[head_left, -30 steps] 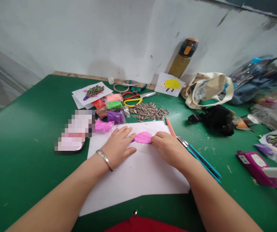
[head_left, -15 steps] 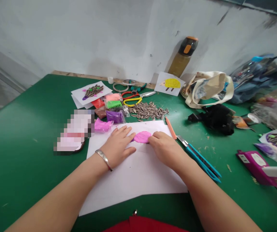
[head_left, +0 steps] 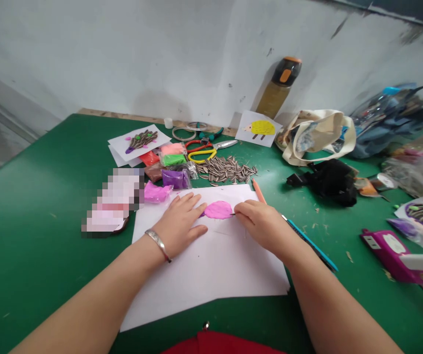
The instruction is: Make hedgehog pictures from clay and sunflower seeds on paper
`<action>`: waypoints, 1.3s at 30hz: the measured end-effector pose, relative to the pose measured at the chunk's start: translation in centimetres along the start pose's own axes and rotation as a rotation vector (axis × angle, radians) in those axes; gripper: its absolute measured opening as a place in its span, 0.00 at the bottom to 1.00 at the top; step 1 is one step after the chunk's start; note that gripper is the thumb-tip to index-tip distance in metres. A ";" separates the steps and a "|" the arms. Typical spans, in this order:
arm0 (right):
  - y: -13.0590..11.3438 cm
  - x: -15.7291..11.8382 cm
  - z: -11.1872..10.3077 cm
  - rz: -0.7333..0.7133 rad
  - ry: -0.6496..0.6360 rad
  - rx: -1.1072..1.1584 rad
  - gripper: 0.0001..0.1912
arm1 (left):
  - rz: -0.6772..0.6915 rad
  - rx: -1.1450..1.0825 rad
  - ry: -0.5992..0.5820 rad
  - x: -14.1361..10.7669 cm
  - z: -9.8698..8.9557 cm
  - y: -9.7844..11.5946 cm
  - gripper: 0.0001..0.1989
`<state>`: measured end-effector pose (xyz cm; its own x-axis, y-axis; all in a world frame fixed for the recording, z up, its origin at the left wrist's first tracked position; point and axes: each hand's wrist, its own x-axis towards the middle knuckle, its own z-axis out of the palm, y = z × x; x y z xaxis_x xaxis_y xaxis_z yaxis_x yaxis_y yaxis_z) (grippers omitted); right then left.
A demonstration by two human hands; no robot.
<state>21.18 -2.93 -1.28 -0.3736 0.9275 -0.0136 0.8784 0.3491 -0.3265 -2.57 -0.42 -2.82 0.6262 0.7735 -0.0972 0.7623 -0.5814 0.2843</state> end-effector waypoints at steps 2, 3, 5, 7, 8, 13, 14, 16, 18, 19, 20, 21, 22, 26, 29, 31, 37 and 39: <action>-0.2 0.1 0.3 -0.017 -0.012 -0.023 0.11 | -0.001 0.007 -0.011 0.0 -0.1 0.1 0.25; -0.2 0.1 0.5 -0.027 -0.013 -0.032 0.11 | 0.004 0.008 -0.009 0.0 -0.1 0.1 0.25; 0.0 0.2 0.9 -0.052 -0.016 -0.047 0.11 | 0.018 0.004 0.006 0.0 -0.1 0.0 0.25; 0.3 0.3 1.3 -0.068 -0.018 -0.063 0.11 | 0.024 -0.005 0.020 0.0 0.1 -0.1 0.25; 0.5 0.4 1.5 -0.068 -0.017 -0.071 0.11 | 0.022 -0.009 0.023 -0.1 0.1 -0.2 0.25; 0.7 0.5 1.3 -0.044 0.001 -0.020 0.11 | 0.013 -0.012 0.008 0.0 0.1 -0.2 0.25; 0.6 0.5 1.1 -0.031 0.014 0.010 0.11 | 0.008 -0.011 0.003 0.0 0.1 -0.1 0.25; 0.6 0.6 0.9 0.002 0.068 0.057 0.11 | -0.003 -0.011 -0.003 0.0 0.0 0.1 0.25; 0.8 0.8 1.0 0.021 0.139 0.070 0.12 | -0.013 -0.017 -0.008 0.0 -0.1 0.2 0.25; 0.8 1.0 1.1 0.020 0.175 0.066 0.12 | -0.017 -0.022 -0.009 0.0 -0.1 0.2 0.25; 0.9 1.2 1.3 0.018 0.204 0.058 0.12 | -0.021 -0.024 -0.011 0.0 -0.2 0.2 0.25; 1.0 1.4 1.5 0.017 0.228 0.048 0.12 | -0.025 -0.024 -0.013 0.0 -0.2 0.2 0.25; 1.1 1.7 1.8 0.017 0.243 0.035 0.12 | -0.026 -0.020 -0.016 0.0 -0.1 0.2 0.25; 1.0 2.2 2.4 0.022 0.234 -0.037 0.12 | -0.005 0.004 -0.009 0.0 -0.1 0.1 0.25; 0.9 2.2 2.4 0.018 0.216 -0.066 0.12 | 0.006 0.019 -0.001 0.0 -0.1 0.1 0.25; 0.9 2.1 2.4 -0.002 0.195 -0.063 0.13 | -0.001 0.025 -0.010 0.0 -0.1 0.1 0.25; 0.7 2.8 2.9 0.050 0.319 0.004 0.12 | 0.003 0.027 0.001 0.0 0.0 0.0 0.25; 0.3 3.3 3.1 0.044 0.334 0.038 0.11 | 0.006 0.025 0.017 0.0 0.1 0.0 0.25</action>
<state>19.35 -0.21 -4.35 -0.2122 0.9363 0.2798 0.8773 0.3087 -0.3675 -2.54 -0.44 -2.93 0.6281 0.7741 -0.0790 0.7625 -0.5920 0.2609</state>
